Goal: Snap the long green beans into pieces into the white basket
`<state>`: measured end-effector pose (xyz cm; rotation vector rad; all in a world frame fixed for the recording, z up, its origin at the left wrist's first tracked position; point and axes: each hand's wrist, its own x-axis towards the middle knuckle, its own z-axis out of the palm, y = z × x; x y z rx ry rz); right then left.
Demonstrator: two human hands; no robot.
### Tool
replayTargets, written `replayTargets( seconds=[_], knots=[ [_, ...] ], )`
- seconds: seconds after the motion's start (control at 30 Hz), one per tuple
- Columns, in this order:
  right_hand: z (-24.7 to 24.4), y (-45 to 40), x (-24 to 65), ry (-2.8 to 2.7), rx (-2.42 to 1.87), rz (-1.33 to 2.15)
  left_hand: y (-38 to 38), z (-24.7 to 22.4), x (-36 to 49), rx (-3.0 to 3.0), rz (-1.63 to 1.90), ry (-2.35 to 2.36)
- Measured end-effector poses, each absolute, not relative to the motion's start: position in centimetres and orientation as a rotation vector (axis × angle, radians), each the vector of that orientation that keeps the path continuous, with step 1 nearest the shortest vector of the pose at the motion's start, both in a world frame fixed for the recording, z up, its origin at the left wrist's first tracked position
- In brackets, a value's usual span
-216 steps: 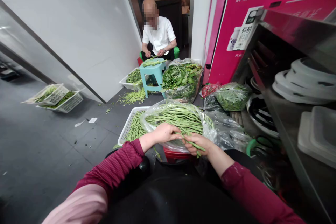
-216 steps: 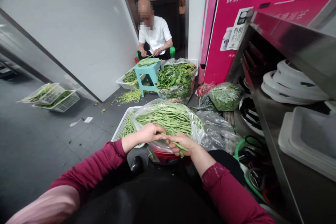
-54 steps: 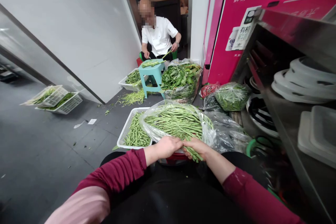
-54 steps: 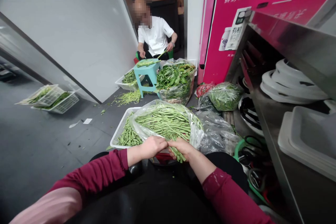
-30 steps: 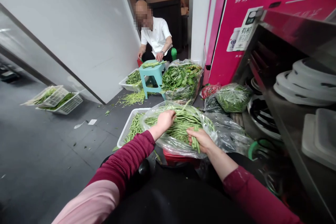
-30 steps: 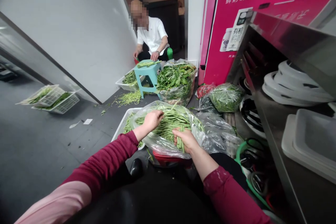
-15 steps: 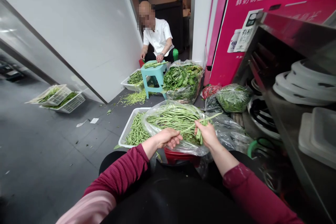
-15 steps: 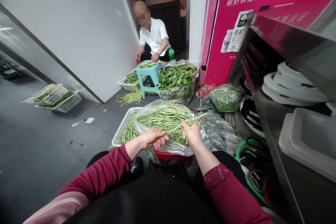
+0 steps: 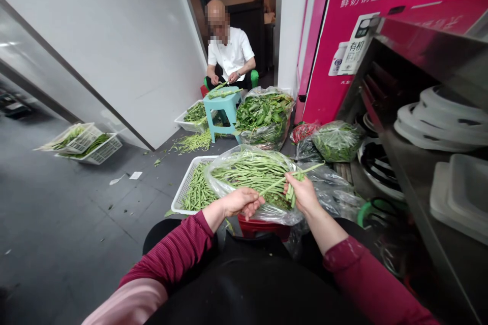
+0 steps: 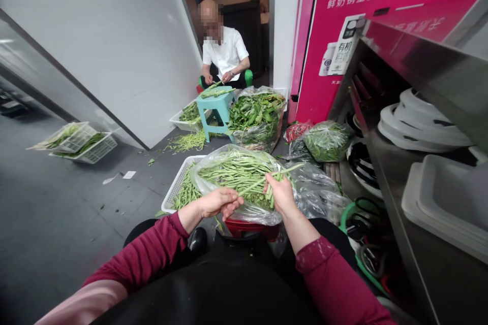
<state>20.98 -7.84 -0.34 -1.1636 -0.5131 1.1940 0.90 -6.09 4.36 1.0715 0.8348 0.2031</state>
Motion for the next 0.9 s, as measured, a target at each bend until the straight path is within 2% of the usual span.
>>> replayTargets(
  seconds=[0.4, 0.53, 0.63, 0.77, 0.9],
  knots=[
    [-0.4, -7.9, 21.2, -0.431, -1.096, 1.365, -7.2, 6.9, 1.7, 1.465, 0.117, 0.648],
    [-0.7, -8.1, 20.9, -0.385, -1.084, 1.510, -8.2, 9.3, 2.9, 1.771, 0.253, 0.667],
    [-0.6, -8.0, 20.8, -0.417, -1.172, 1.465, -7.7, 10.3, 3.5, 1.860, 0.369, 0.743],
    [-0.1, -8.2, 21.2, -0.725, -1.229, 1.307, -4.4, 8.5, 3.6, 1.772, 0.394, 1.046],
    [0.2, -8.9, 21.2, -1.001, -1.254, 1.468, -1.7, 5.4, 4.7, 1.636, 0.470, 1.219]
  ],
)
